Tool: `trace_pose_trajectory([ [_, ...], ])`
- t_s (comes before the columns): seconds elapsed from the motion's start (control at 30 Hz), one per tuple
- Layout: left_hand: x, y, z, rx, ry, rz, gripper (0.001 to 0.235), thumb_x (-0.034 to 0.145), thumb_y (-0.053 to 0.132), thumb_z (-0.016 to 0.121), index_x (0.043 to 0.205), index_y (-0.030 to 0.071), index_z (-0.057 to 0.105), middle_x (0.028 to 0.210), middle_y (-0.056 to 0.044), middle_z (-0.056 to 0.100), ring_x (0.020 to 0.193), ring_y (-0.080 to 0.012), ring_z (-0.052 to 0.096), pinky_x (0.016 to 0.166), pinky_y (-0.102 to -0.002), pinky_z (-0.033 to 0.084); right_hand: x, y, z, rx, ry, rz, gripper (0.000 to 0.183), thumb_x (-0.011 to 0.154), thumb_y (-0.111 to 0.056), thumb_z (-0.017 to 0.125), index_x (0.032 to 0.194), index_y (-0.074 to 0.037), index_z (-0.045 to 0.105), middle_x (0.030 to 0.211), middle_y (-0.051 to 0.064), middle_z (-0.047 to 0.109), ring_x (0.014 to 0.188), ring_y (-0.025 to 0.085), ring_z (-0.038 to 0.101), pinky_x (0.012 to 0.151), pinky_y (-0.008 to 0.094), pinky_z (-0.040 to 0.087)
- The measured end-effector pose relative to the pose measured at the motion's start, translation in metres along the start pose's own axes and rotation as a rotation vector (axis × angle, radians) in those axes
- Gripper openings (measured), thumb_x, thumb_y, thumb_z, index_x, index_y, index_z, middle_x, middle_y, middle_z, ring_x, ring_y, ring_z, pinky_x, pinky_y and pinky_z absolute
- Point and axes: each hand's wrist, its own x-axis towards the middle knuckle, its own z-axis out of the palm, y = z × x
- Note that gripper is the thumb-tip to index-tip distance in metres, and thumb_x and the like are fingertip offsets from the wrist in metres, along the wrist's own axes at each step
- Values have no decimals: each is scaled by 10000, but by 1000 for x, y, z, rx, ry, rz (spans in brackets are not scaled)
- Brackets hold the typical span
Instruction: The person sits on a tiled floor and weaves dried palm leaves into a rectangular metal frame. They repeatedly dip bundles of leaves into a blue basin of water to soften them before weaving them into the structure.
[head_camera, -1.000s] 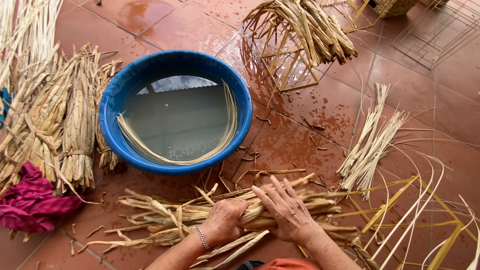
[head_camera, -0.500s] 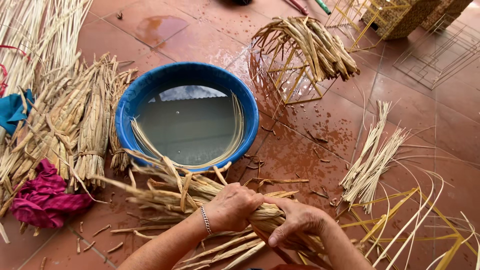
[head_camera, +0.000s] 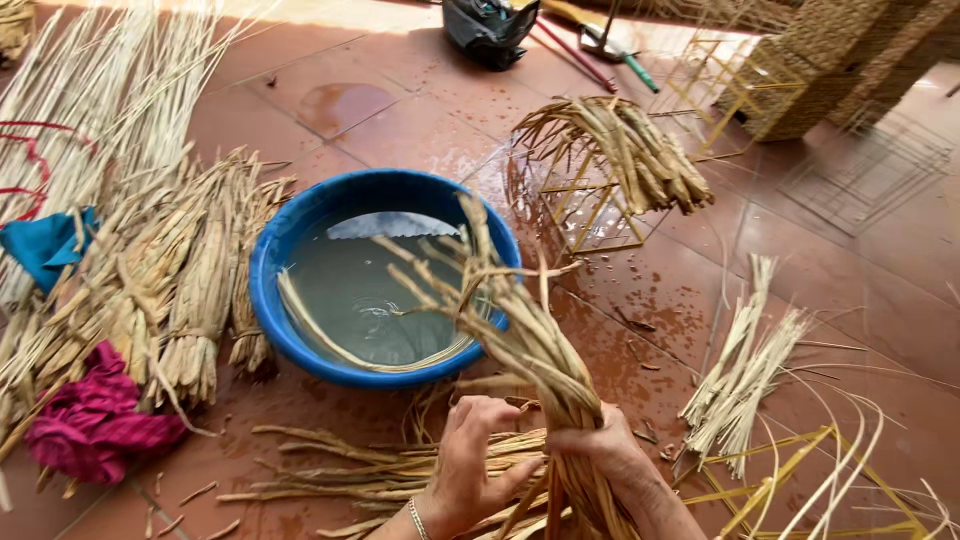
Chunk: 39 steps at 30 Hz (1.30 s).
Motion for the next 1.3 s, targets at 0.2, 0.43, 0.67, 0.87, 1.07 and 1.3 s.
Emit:
trace_pose_trajectory([
  [0.2, 25, -53, 40, -924, -398, -337, 1289, 640, 641, 853, 1646, 80, 275, 1575, -118, 480, 1439, -211, 474, 1195, -342, 384, 28, -11, 13, 267, 86, -53, 477, 618, -65, 873, 1065, 5, 721, 904, 155, 777, 756, 230, 732, 740, 406, 639],
  [0.43, 13, 10, 44, -1335, -194, -770, 1324, 575, 99, 929, 1579, 211, 74, 1449, -103, 521, 1315, -236, 572, 1083, -361, 512, 31, 22, 58, 419, 328, -246, 387, 715, -91, 849, 1039, 87, 737, 928, 154, 758, 799, 220, 726, 731, 347, 606],
  [0.67, 28, 19, 24, -1312, -284, -837, 856, 666, -18, 850, 1428, 11, 462, 1137, -119, 694, 993, -246, 716, 889, -378, 628, 28, 16, 43, 406, 183, -137, 585, 757, -304, 835, 1223, 9, 671, 1086, 162, 719, 934, 251, 685, 811, 409, 575],
  [0.87, 77, -52, -47, -747, -251, -606, 685, 617, -18, 823, 1272, 30, 631, 1050, -112, 710, 837, -185, 702, 728, -344, 628, 45, 13, 4, 233, 99, -145, 682, 849, -516, 665, 1411, -184, 470, 1353, 45, 630, 1237, 198, 614, 1013, 420, 515],
  [1.07, 143, -54, -200, 677, -318, -721, 918, 816, 127, 722, 1582, 365, 277, 1062, -151, 746, 994, -321, 745, 940, -425, 606, 46, 31, -1, 142, 148, 1, 431, 967, -316, 615, 1319, -69, 649, 1081, 96, 739, 927, 175, 687, 839, 375, 589],
  [1.3, 119, -181, -221, 1289, -429, -683, 330, 1050, 136, 512, 1357, 240, 576, 1155, -126, 758, 1096, -346, 721, 1014, -691, 458, 47, 48, 4, -60, 54, 64, 380, 957, -262, 647, 1270, -48, 682, 988, 119, 761, 839, 148, 692, 799, 338, 609],
])
